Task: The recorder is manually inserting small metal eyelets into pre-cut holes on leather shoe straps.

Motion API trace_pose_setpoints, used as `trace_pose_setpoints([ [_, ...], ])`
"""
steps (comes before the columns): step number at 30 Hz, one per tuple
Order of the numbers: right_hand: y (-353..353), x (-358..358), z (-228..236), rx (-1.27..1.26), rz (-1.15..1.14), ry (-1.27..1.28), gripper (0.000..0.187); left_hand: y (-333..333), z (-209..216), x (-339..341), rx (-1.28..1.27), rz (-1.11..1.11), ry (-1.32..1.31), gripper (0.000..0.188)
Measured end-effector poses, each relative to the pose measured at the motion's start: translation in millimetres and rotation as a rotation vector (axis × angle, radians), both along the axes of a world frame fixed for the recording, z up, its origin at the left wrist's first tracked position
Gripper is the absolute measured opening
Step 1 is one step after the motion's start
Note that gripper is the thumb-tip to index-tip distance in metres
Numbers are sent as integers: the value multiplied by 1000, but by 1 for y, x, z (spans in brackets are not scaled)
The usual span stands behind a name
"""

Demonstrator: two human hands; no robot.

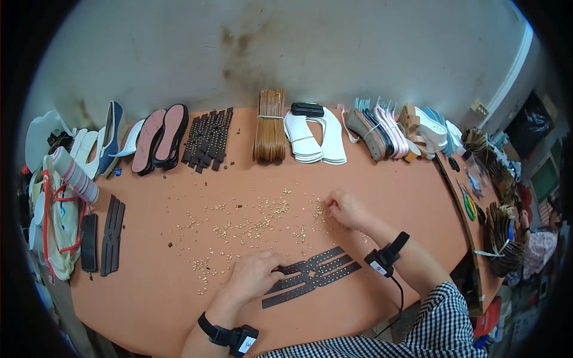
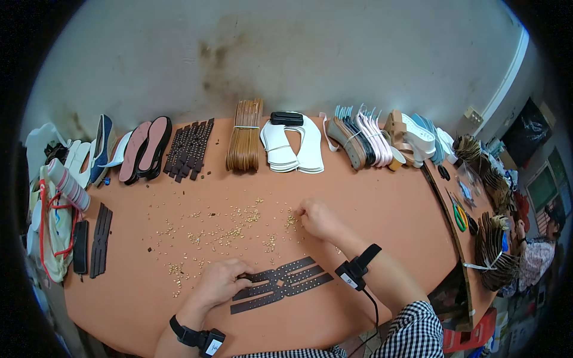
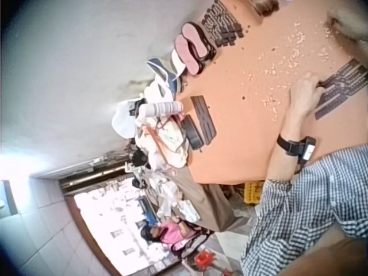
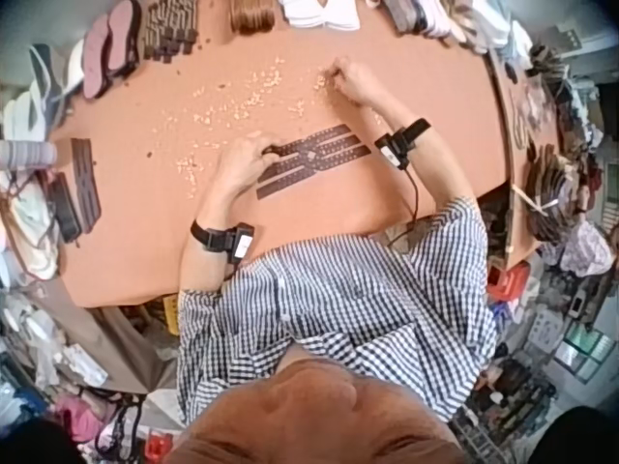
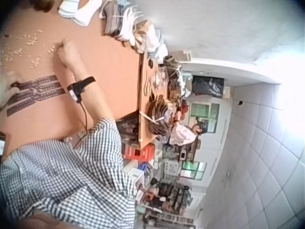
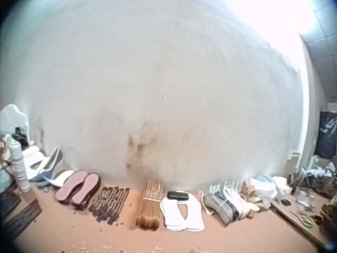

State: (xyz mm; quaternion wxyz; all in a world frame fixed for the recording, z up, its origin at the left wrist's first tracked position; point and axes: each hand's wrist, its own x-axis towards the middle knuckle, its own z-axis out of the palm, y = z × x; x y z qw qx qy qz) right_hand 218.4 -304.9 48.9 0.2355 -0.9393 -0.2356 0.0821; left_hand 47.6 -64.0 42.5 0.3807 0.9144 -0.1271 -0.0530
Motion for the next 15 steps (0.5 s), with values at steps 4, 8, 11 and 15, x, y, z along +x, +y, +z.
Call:
trace_pose_setpoints([
  [4,6,-3,0,51,13,55,16,-1,2,1,11,-7,5,25],
  [8,8,1,-4,-43,35,25,16,0,2,0,0,-3,7,24],
  [11,1,7,-14,-59,55,26,16,-1,5,1,-12,-5,12,24],
  [15,1,4,-6,-35,-14,60,16,0,-1,1,-15,-3,29,23],
])
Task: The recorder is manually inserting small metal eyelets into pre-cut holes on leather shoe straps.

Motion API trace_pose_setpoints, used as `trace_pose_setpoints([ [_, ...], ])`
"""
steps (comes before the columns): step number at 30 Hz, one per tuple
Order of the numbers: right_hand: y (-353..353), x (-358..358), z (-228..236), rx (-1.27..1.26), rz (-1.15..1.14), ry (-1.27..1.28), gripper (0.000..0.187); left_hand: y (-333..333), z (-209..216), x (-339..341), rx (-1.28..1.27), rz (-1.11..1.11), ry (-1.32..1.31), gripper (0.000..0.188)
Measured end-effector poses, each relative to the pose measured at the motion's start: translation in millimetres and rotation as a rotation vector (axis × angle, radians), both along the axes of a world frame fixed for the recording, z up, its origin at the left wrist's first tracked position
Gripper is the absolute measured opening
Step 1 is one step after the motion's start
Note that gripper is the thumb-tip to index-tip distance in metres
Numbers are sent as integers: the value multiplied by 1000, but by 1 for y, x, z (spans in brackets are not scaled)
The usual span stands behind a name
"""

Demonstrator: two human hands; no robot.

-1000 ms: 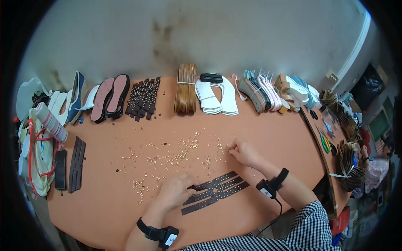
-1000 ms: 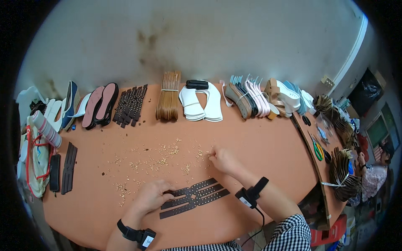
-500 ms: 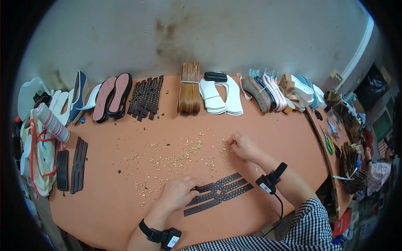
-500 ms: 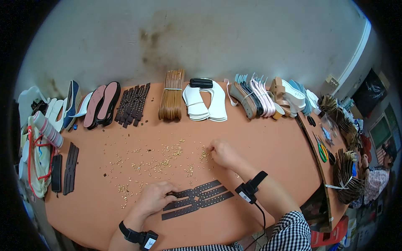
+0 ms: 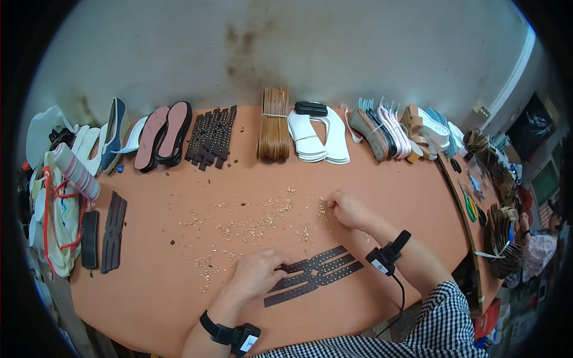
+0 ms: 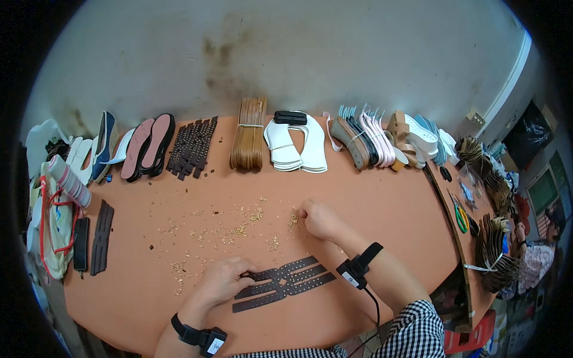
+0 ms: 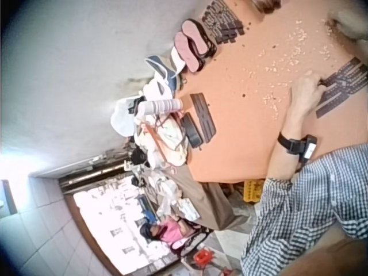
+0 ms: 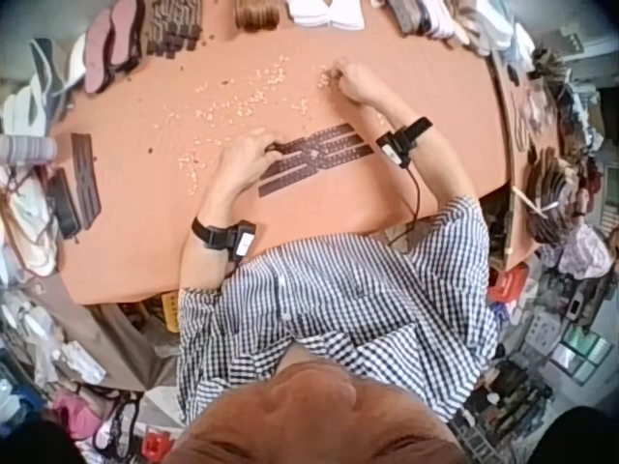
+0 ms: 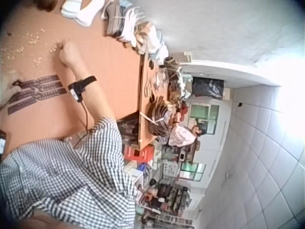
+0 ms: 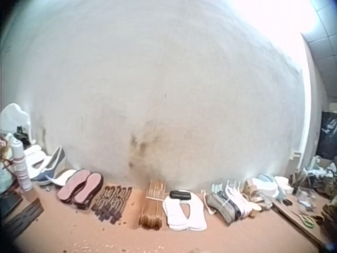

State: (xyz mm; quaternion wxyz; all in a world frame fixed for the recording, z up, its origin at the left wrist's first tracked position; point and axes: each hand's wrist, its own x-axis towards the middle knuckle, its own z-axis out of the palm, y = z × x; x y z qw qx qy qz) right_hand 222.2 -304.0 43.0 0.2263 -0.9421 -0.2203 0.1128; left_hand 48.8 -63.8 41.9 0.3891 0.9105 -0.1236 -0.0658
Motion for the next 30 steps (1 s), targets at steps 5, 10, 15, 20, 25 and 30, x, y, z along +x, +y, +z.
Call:
trace_pose_setpoints([
  [5,11,-7,6,35,11,1,15,-1,3,-1,33,-2,2,24],
  [10,12,-2,2,-9,15,23,14,-1,2,0,26,-7,-32,23],
  [15,9,1,5,-59,80,-14,15,-2,2,0,37,-17,-54,22],
  [20,8,-4,17,20,18,116,15,0,-2,-2,23,4,-17,22],
  [25,3,0,3,33,89,7,13,-1,-1,-1,38,5,-21,23],
  [30,7,1,-8,-92,161,-151,12,-1,0,-1,-4,0,-25,20],
])
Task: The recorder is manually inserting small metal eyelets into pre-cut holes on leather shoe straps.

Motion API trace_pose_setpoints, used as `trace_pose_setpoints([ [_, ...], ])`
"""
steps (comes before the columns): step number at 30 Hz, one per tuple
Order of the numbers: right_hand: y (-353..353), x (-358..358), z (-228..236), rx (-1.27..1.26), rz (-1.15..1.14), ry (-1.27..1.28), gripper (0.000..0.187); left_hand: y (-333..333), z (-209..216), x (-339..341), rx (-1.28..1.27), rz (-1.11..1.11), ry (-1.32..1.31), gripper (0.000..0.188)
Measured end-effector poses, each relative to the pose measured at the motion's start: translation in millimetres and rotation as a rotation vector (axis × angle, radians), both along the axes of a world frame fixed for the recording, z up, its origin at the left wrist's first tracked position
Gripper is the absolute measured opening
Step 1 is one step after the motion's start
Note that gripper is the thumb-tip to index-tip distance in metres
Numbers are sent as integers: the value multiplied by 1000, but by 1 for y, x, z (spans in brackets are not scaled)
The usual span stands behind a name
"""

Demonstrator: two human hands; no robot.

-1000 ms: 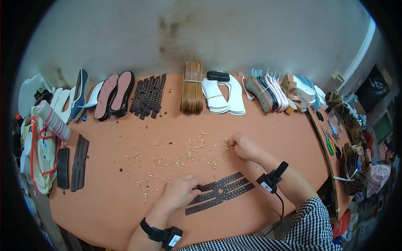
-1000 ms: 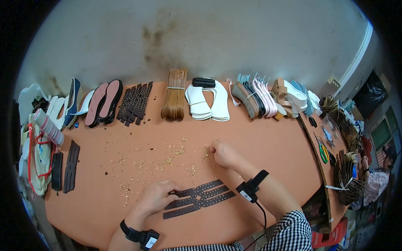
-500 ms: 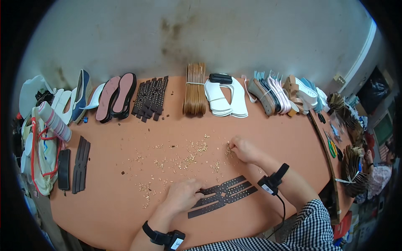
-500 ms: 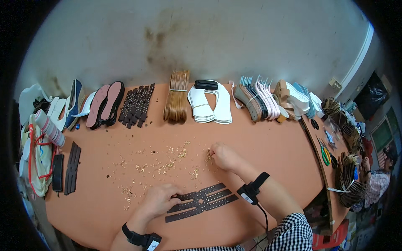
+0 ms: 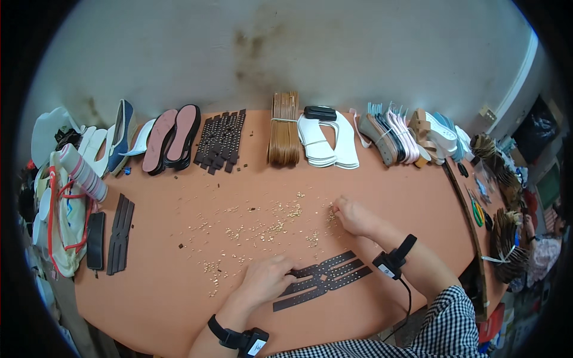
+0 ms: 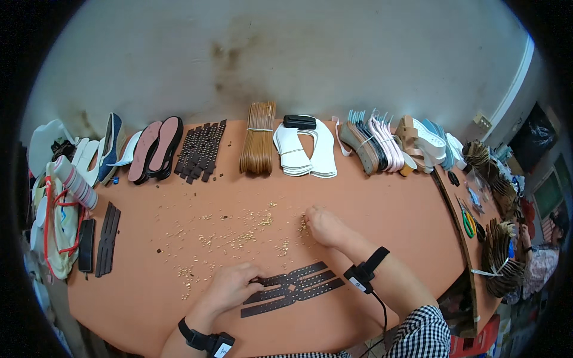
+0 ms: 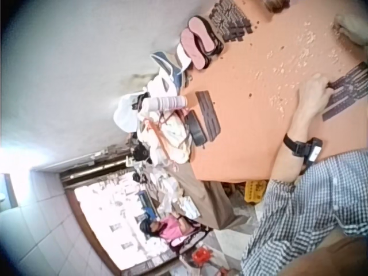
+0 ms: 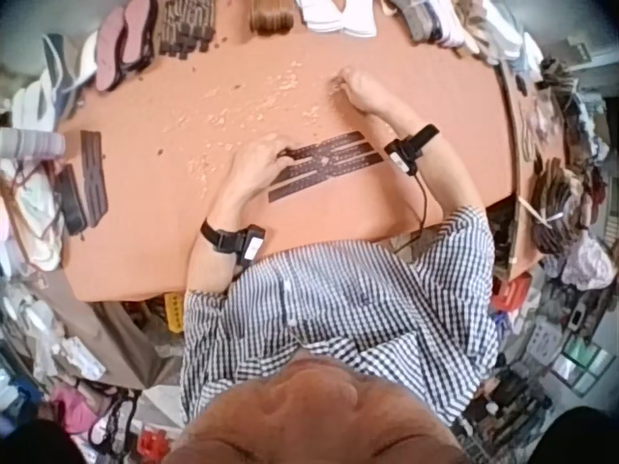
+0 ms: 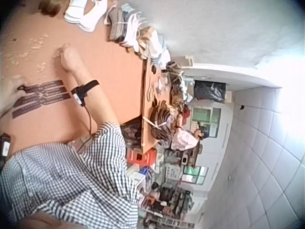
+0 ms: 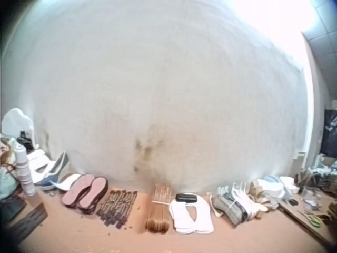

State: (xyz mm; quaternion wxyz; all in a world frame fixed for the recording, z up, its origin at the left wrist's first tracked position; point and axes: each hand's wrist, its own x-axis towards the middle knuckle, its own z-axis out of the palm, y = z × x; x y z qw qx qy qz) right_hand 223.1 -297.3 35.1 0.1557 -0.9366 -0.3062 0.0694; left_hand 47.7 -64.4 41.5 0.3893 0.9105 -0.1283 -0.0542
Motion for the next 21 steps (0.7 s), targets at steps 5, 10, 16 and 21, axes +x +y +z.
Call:
trace_pose_setpoints([
  [5,1,1,-2,-153,73,-28,18,-2,1,-1,102,9,52,22],
  [10,2,1,-2,-128,122,-105,21,-1,1,-1,67,4,22,25],
  [16,-3,-11,3,-117,9,-84,20,-4,-5,2,11,1,9,24],
  [21,-3,-85,28,63,59,33,17,-1,-9,0,58,18,-16,24],
])
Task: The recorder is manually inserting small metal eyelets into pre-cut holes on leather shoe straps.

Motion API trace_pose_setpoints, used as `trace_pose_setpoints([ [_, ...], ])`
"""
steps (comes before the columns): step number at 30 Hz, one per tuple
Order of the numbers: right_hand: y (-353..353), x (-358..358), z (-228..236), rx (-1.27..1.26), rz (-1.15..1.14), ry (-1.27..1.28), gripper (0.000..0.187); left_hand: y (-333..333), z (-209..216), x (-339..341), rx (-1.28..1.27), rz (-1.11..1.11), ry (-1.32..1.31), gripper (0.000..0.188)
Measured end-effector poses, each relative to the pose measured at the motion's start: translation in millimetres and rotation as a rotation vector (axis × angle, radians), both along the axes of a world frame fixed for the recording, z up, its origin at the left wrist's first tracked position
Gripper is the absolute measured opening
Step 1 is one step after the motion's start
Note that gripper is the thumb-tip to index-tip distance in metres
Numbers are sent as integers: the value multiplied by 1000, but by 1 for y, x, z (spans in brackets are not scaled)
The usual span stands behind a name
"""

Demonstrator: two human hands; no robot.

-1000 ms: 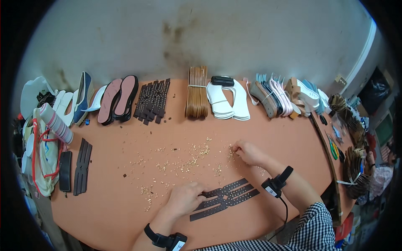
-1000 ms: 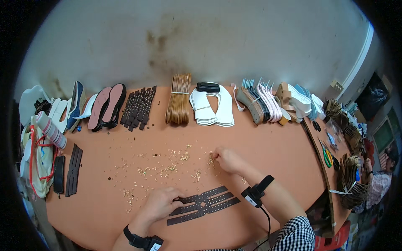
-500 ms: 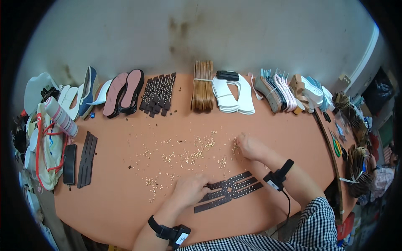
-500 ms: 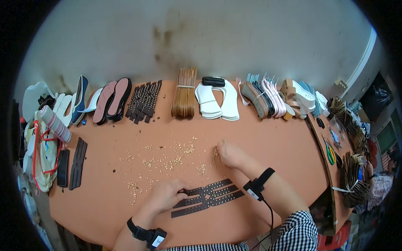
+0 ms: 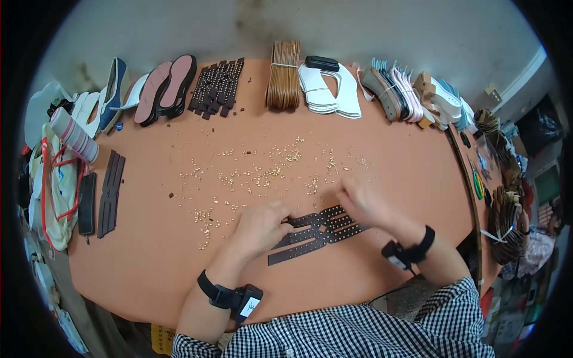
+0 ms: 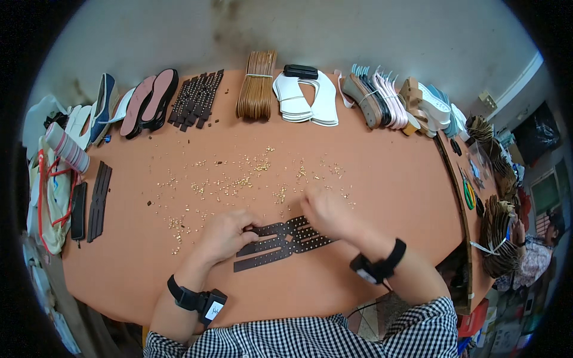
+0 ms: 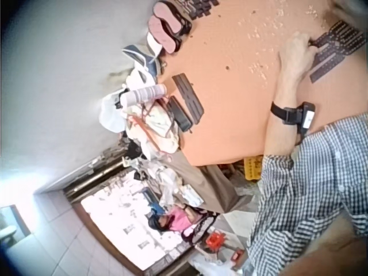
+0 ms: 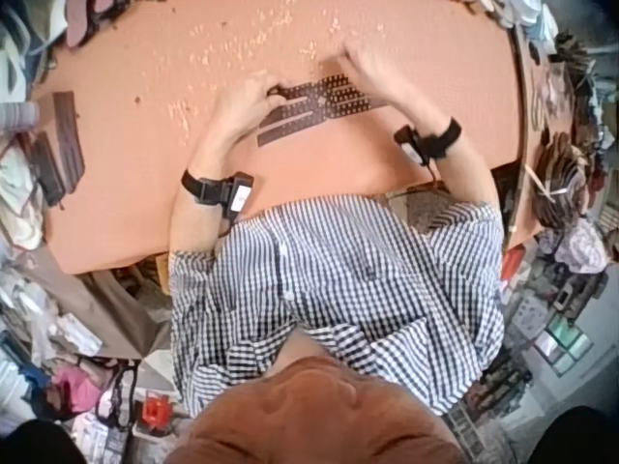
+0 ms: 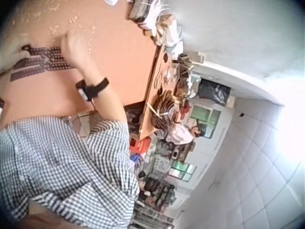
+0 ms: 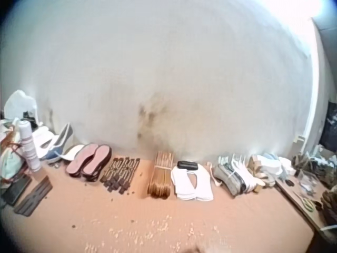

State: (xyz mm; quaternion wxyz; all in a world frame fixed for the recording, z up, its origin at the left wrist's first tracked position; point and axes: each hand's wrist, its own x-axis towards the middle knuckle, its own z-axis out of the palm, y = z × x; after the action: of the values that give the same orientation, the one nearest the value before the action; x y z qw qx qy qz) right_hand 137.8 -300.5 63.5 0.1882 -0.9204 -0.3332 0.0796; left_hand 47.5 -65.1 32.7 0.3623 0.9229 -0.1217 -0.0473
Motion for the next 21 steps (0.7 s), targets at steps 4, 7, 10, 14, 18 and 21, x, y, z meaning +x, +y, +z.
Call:
trace_pose_setpoints([
  [4,-4,-59,3,-4,31,106,12,-1,2,1,0,-5,-11,24],
  [7,2,-78,-2,21,50,81,12,-1,1,2,-7,1,-7,23],
  [10,6,-84,-11,17,56,45,13,0,2,0,-17,4,-18,23],
  [14,12,-86,-11,-24,54,4,12,0,0,0,-7,5,-48,21],
  [18,16,-87,-11,-13,57,-9,11,0,-4,1,-43,6,-53,20],
  [21,17,-87,-16,-44,60,-32,11,0,-4,1,-39,9,-41,20],
])
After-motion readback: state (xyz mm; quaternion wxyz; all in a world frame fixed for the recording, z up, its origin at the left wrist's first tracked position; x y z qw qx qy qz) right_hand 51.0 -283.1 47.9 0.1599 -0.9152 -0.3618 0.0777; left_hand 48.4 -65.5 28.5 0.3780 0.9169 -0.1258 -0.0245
